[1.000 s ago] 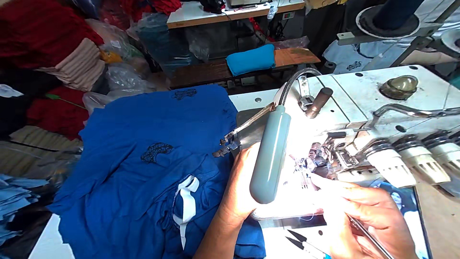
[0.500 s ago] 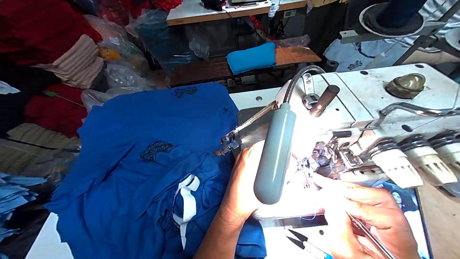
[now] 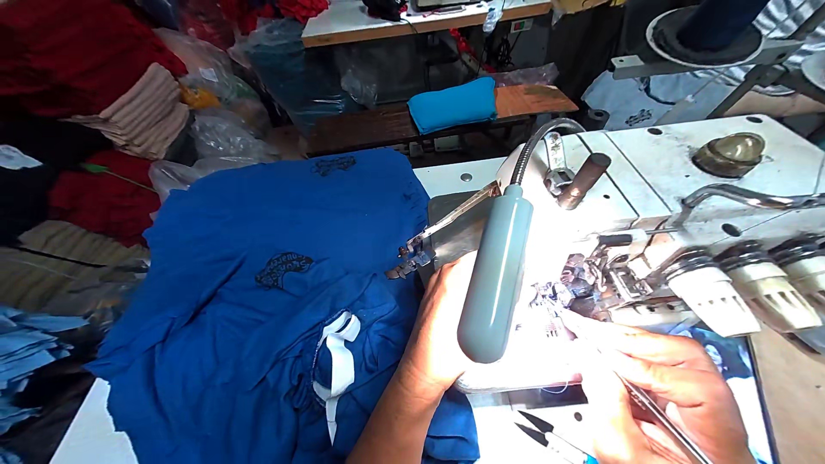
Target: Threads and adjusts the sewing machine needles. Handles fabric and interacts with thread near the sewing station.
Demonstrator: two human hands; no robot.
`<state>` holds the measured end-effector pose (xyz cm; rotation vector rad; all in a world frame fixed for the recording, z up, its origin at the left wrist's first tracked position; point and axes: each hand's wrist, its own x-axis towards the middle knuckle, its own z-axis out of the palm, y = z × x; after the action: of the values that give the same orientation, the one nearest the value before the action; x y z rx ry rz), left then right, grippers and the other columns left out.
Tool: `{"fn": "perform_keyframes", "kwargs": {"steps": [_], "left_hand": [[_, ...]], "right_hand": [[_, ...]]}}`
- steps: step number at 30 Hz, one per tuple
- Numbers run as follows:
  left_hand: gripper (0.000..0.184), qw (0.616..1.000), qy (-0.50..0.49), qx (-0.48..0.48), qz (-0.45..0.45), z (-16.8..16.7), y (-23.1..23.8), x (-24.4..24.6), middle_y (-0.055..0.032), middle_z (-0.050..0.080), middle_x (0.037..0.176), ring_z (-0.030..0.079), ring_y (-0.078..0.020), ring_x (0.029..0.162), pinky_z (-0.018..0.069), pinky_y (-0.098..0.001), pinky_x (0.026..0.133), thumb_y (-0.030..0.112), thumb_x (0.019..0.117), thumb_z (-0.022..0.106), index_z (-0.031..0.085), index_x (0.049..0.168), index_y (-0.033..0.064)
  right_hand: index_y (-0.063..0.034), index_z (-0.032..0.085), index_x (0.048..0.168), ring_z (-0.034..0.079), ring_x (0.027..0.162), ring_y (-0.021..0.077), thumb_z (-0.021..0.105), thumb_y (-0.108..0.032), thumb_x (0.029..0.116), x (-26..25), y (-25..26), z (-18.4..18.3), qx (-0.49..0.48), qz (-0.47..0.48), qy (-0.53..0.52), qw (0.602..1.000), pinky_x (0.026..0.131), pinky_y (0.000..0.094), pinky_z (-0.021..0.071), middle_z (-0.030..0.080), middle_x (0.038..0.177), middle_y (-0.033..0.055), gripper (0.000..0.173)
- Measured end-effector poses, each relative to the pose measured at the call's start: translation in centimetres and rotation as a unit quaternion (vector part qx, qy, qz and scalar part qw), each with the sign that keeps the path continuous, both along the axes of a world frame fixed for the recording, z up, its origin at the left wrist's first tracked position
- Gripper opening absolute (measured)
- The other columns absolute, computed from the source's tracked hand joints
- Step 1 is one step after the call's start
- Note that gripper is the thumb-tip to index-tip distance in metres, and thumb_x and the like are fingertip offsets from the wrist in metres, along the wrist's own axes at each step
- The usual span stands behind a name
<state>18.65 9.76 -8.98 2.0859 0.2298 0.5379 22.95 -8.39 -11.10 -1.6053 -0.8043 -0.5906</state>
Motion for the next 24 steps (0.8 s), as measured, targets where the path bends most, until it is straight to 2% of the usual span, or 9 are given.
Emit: {"fn": "perform_keyframes", "kwargs": {"steps": [5,7,8,10,13,15,18,21,24], "left_hand": [[0.019,0.999,0.05,-0.002,-0.013,0.5,0.3,0.2,-0.0009,0.067,0.091,0.065,-0.0104,0.085,0.0546,-0.0299,0.076,0.022,0.0824,0.082,0.07,0.093,0.0131],[0.019,0.996,0.081,-0.025,-0.03,0.5,0.7,0.6,-0.0021,0.067,0.091,0.064,-0.0106,0.085,0.0534,-0.0299,0.077,0.02,0.0832,0.081,0.07,0.096,0.0116],[0.018,0.992,0.1,-0.064,-0.038,0.8,0.9,0.8,-0.0028,0.066,0.09,0.063,-0.01,0.082,0.053,-0.0276,0.075,0.014,0.0839,0.081,0.07,0.098,0.0098],[0.015,0.977,0.124,-0.166,-0.047,1.6,1.0,1.1,-0.0039,0.065,0.08,0.061,-0.0085,0.065,0.0523,-0.0211,0.057,0.002,0.0858,0.078,0.07,0.097,0.0063],[0.007,0.941,0.168,-0.284,-0.073,2.9,1.2,1.4,-0.0059,0.062,0.07,0.055,-0.0081,0.049,0.0465,-0.0188,0.042,-0.001,0.0944,0.067,0.067,0.1,0.0026],[0.004,0.931,0.186,-0.3,-0.096,3.6,1.4,1.4,-0.0047,0.06,0.066,0.052,-0.006,0.046,0.044,-0.0169,0.041,0.0,0.0967,0.064,0.068,0.097,0.0021],[0.012,0.906,0.19,-0.356,-0.127,3.8,1.6,1.4,-0.0026,0.058,0.063,0.053,-0.0045,0.049,0.0452,-0.0157,0.045,0.002,0.1013,0.057,0.064,0.091,0.0032],[0.018,0.854,0.177,-0.466,-0.15,3.0,1.6,1.3,-0.0026,0.059,0.066,0.057,-0.0058,0.052,0.0507,-0.0192,0.049,0.008,0.1059,0.046,0.061,0.096,0.0054],[0.012,0.823,0.203,-0.515,-0.127,3.6,0.9,1.2,-0.0044,0.061,0.074,0.062,-0.0074,0.06,0.0532,-0.0198,0.053,0.004,0.1047,0.048,0.059,0.102,0.0062]], "right_hand": [[-0.0158,0.059,0.093,0.069,0.099,0.0067,0.061,-0.011,0.0937,0.0,0.0,0.0,0.005,0.002,-0.002,1.0,0.081,0.0215,0.0607,0.067,0.101,-0.0044,0.005],[-0.0159,0.058,0.093,0.068,0.1,0.0068,0.061,-0.011,0.094,0.1,0.0,-0.1,0.005,0.003,-0.005,1.0,0.082,0.0215,0.0607,0.067,0.101,-0.0046,0.005],[-0.0156,0.058,0.093,0.068,0.1,0.0069,0.06,-0.011,0.0942,0.1,0.0,-0.1,0.005,0.004,-0.007,1.0,0.082,0.0216,0.0607,0.066,0.101,-0.0044,0.005],[-0.0152,0.058,0.092,0.069,0.1,0.0076,0.06,-0.01,0.0937,0.1,0.1,0.0,0.007,0.007,-0.007,1.0,0.082,0.0226,0.0615,0.066,0.1,-0.0037,0.006],[-0.0151,0.058,0.091,0.069,0.099,0.0078,0.06,-0.01,0.0932,0.1,0.2,0.0,0.011,0.006,-0.003,1.0,0.082,0.0233,0.0619,0.066,0.099,-0.004,0.006],[-0.0152,0.058,0.092,0.069,0.1,0.0069,0.06,-0.011,0.0934,0.1,0.1,0.0,0.008,0.006,-0.003,1.0,0.082,0.0217,0.061,0.066,0.101,-0.0043,0.006],[-0.0153,0.058,0.091,0.069,0.099,0.0075,0.061,-0.011,0.0934,0.1,0.1,0.0,0.009,0.006,-0.002,1.0,0.082,0.0225,0.0614,0.067,0.101,-0.0041,0.006],[-0.0153,0.058,0.091,0.069,0.1,0.0087,0.061,-0.01,0.0925,0.1,0.1,-0.1,0.014,0.007,-0.001,1.0,0.083,0.0237,0.0614,0.067,0.1,-0.0036,0.007],[-0.0159,0.058,0.091,0.069,0.098,0.0076,0.062,-0.01,0.0926,0.0,0.1,0.1,0.003,0.001,0.0,1.0,0.081,0.0223,0.0616,0.067,0.1,-0.0043,0.007]]}}
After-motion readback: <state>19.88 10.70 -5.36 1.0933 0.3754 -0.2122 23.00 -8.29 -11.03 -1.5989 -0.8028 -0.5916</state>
